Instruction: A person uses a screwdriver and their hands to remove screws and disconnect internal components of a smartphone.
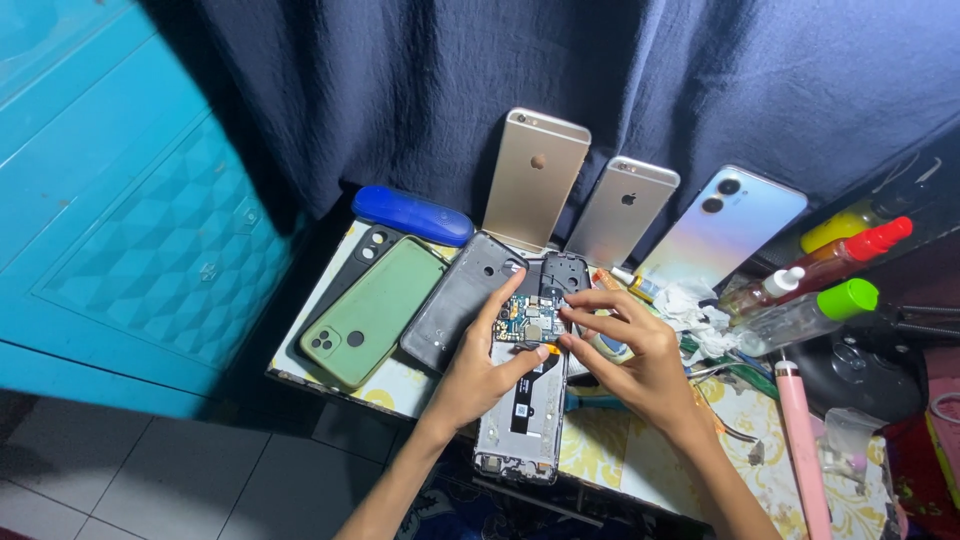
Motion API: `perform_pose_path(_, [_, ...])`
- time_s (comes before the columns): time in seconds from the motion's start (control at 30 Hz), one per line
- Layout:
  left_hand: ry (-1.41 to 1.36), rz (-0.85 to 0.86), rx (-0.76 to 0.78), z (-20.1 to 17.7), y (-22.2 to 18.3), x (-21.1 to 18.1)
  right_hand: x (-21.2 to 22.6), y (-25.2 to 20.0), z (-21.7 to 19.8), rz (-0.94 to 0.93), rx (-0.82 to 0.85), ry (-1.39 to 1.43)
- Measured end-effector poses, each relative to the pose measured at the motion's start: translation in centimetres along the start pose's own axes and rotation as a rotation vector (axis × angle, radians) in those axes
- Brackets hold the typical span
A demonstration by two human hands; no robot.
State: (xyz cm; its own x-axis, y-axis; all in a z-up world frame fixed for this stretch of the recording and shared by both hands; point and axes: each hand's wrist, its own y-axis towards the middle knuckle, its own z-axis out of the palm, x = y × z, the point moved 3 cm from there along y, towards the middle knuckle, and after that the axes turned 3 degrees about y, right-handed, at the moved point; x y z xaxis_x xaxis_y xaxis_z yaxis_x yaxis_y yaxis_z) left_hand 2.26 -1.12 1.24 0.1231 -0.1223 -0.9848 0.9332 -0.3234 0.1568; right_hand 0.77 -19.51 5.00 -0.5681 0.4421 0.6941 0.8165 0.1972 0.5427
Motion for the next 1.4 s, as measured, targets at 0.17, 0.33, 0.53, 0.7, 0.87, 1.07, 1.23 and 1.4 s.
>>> perform_pose_path(0.17, [0.019, 0.001, 0.000, 0.1, 0.1, 0.1, -0.4, -0.3, 0.0, -0.001, -0.013, -0.011])
perform_pose_path(0.33, [0.022, 0.005, 0.003, 0.1, 0.1, 0.3, 0.4, 0.1, -0.2, -0.001, -0.015, -0.022])
perform_pose_path(0.53, [0.006, 0.016, 0.011, 0.1, 0.2, 0.6, 1.0, 0.7, -0.1, -0.010, 0.004, -0.018])
perform_pose_path(0.7, [0.041, 0.027, 0.025, 0.0, 0.1, 0.4, 2.1, 1.1, -0.3, -0.061, 0.095, 0.032])
perform_pose_path(0.87, [0.047, 0.002, 0.035, 0.3, -0.1, 0.0, 1.9, 1.1, -0.6, -0.052, 0.093, 0.024])
perform_pose_path(1.07, [0.050, -0.015, 0.050, 0.4, -0.2, 0.1, 1.5, 0.8, -1.0, -0.055, 0.015, 0.013])
perform_pose_path(1.23, [0.041, 0.001, 0.050, 0.3, -0.2, 0.8, 0.1, 0.2, -1.8, 0.041, -0.110, 0.161])
perform_pose_path(1.4, [0.148, -0.027, 0.114, 0.6, -0.6, 3.4, -2.2, -0.2, -2.4, 0.187, -0.256, 0.390])
